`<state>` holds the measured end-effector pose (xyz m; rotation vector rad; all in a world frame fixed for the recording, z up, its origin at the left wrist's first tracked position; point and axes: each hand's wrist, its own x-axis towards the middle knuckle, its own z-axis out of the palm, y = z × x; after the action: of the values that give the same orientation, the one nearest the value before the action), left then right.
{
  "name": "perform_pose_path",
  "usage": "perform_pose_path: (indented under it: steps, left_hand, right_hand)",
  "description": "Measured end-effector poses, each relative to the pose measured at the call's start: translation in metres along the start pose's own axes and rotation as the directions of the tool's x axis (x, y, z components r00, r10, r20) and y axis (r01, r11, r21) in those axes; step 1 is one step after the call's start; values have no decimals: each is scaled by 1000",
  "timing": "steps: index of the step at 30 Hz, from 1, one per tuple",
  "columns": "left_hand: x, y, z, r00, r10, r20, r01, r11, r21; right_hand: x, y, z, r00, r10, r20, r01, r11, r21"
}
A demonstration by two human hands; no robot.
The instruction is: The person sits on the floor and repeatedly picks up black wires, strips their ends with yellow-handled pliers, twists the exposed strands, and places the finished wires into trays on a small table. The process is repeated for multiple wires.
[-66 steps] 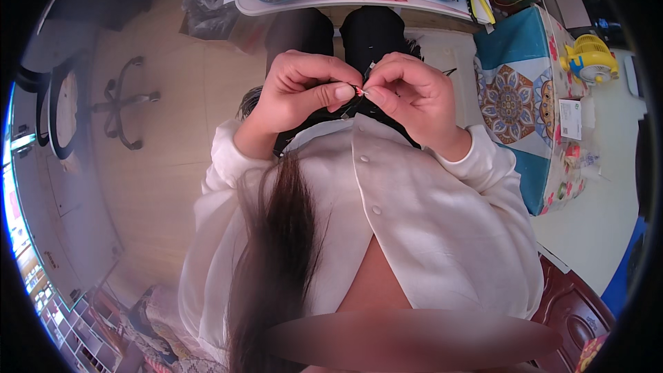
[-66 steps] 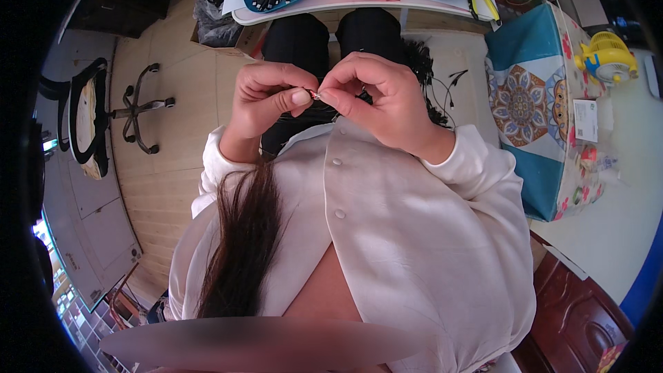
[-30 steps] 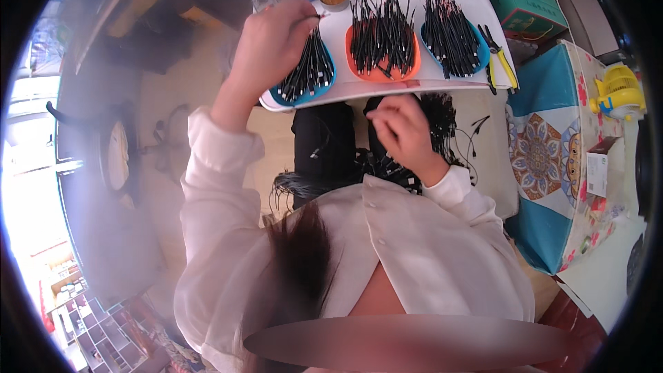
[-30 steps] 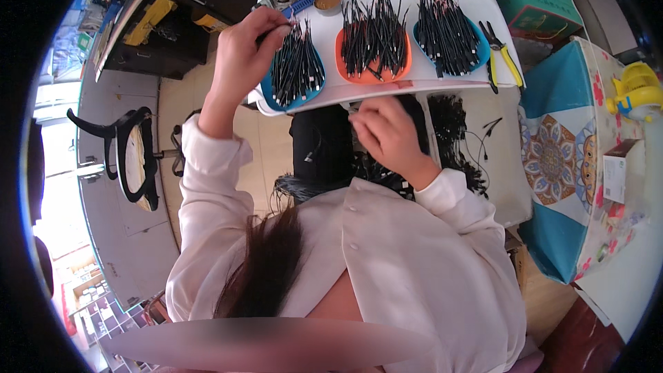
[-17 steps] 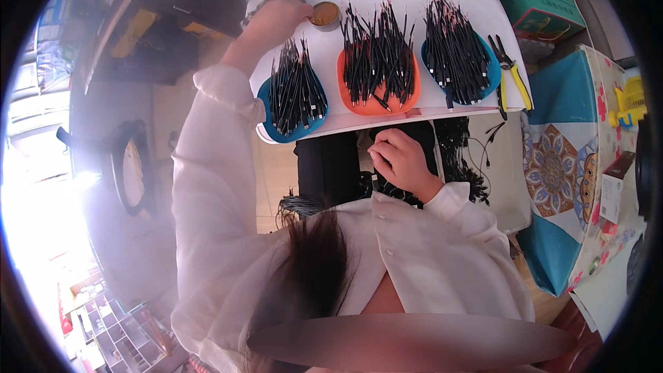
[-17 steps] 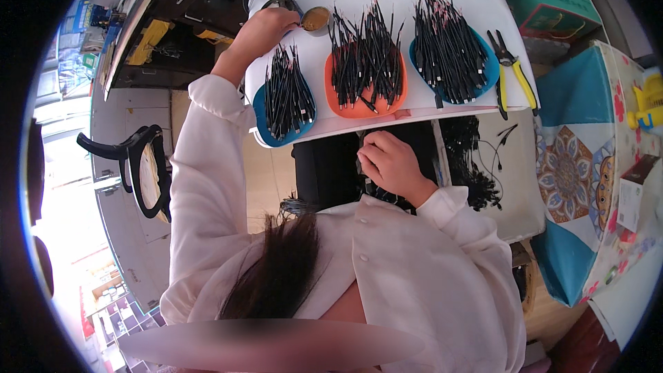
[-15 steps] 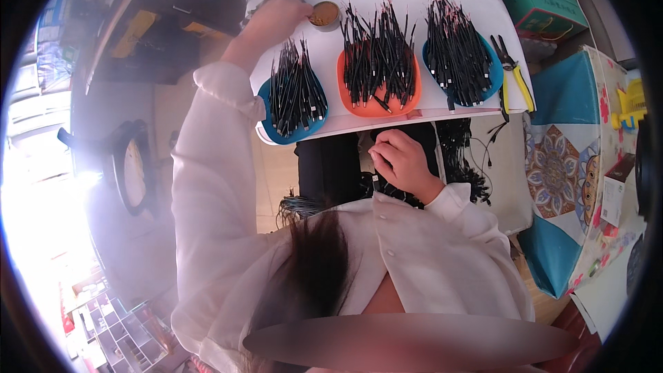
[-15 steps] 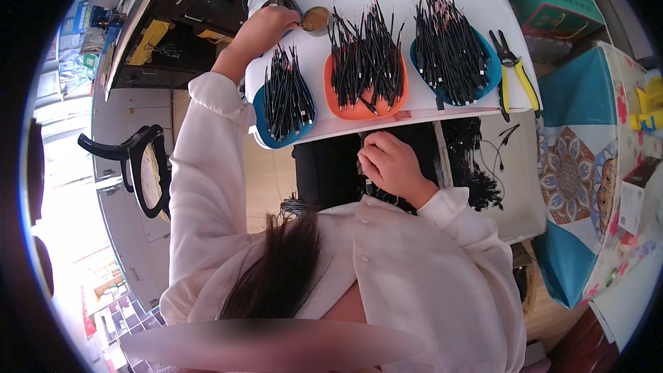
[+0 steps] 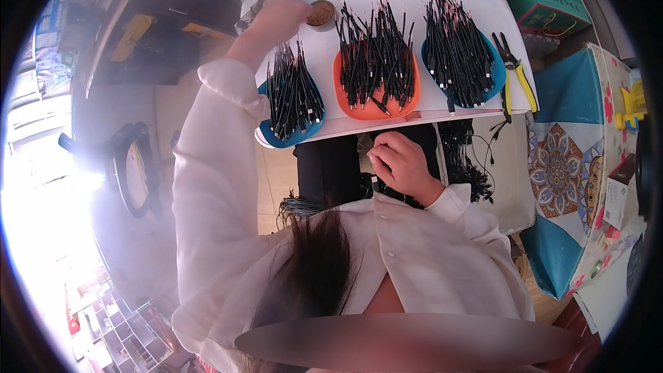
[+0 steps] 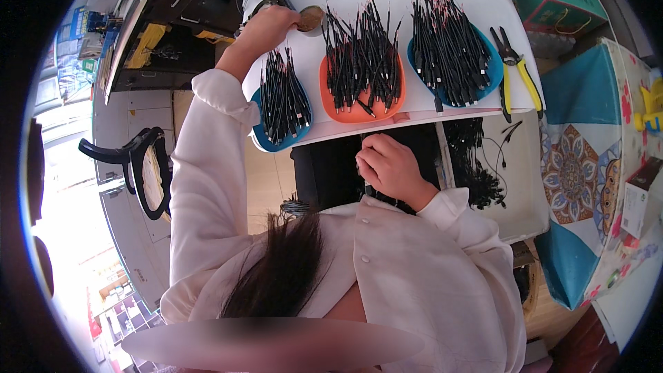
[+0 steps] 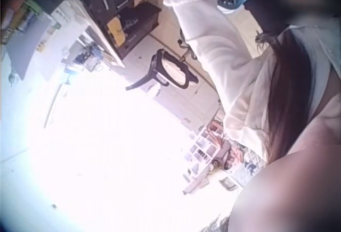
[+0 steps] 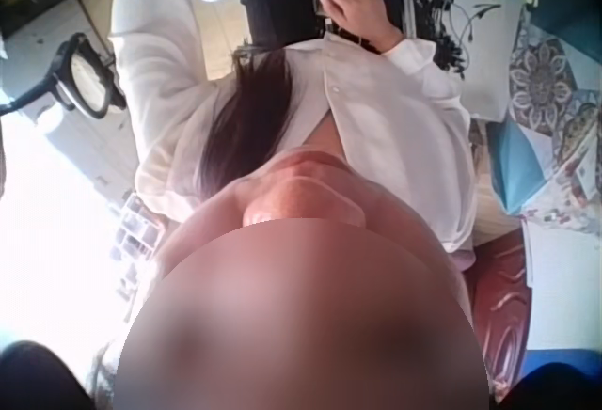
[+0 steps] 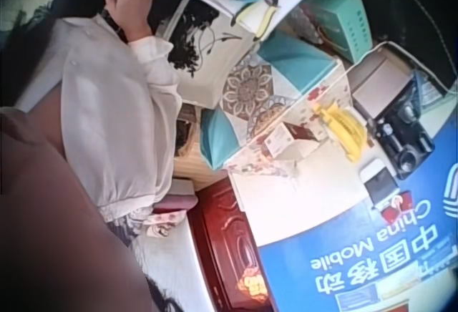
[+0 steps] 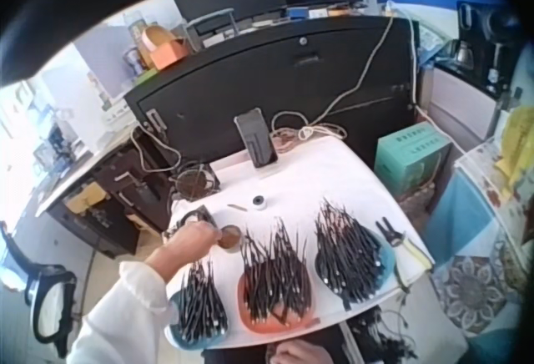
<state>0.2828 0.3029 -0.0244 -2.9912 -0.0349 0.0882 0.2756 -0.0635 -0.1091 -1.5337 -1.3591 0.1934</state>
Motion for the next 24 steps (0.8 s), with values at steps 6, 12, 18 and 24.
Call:
perform_pose_path:
  steps: [6, 12, 18, 24]
  left_hand:
    - [-24, -5, -24, 965, -156, -211, 101, 962, -252]
    - [-55, -40, -34, 882, -458, -111, 358, 804, -475]
    - [-52, -66, -8, 916, -347, -201, 273, 906, -323]
    - [-49, -74, 1, 910, -387, -151, 324, 888, -326]
  right_hand:
    - [-2, 0, -1, 1000, 5, 11, -5, 1000, -28]
    - [0, -2, 1, 1000, -5, 28, 6, 999, -39]
    - [3, -4, 3, 1000, -4, 30, 6, 999, -50]
    - [4, -4, 2, 999, 12, 46, -9, 998, -65]
